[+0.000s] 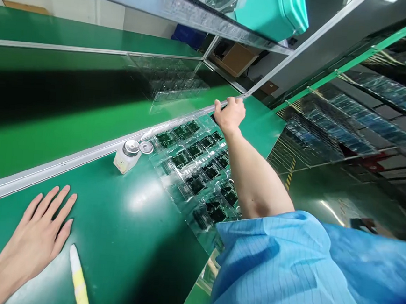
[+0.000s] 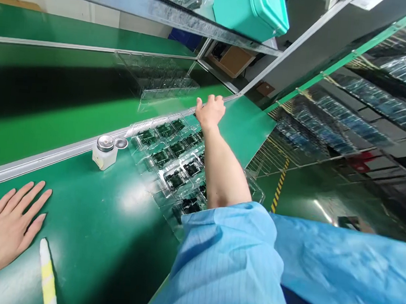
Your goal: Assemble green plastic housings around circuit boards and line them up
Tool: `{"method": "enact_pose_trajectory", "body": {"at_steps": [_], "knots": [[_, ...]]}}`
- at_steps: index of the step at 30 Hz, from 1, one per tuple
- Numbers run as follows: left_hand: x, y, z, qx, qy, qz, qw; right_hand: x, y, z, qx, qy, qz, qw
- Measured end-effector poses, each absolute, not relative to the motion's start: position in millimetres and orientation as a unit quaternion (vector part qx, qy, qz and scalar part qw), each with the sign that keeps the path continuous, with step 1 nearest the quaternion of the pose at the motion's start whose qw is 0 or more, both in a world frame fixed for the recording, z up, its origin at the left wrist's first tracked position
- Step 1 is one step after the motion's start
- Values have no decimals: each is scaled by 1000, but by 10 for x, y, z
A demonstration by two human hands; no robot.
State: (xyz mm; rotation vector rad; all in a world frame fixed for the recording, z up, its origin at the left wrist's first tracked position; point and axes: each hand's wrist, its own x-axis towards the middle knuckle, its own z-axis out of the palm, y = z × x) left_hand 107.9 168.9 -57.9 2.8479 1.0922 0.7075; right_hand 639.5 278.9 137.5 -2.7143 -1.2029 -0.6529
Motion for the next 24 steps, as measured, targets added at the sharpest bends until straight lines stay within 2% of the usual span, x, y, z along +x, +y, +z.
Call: {"method": "enact_pose_trajectory", "body": {"at_steps": [4,11,17,24], "knots": [[1114,1648,-555,910,353,217,-12,6496,2992,1275,-899,-369,-215,97],[1179,1590,-491,907,377,185,-18,6682,3230,747,-923,-366,-66,97],[1404,1692,-486,897,405,175,-14,6764,2908,916,-903,-414,-36,107],[1479,1807,-474,896,410,170,8,6257,1915,1099,-841,-531,-50,92]]}}
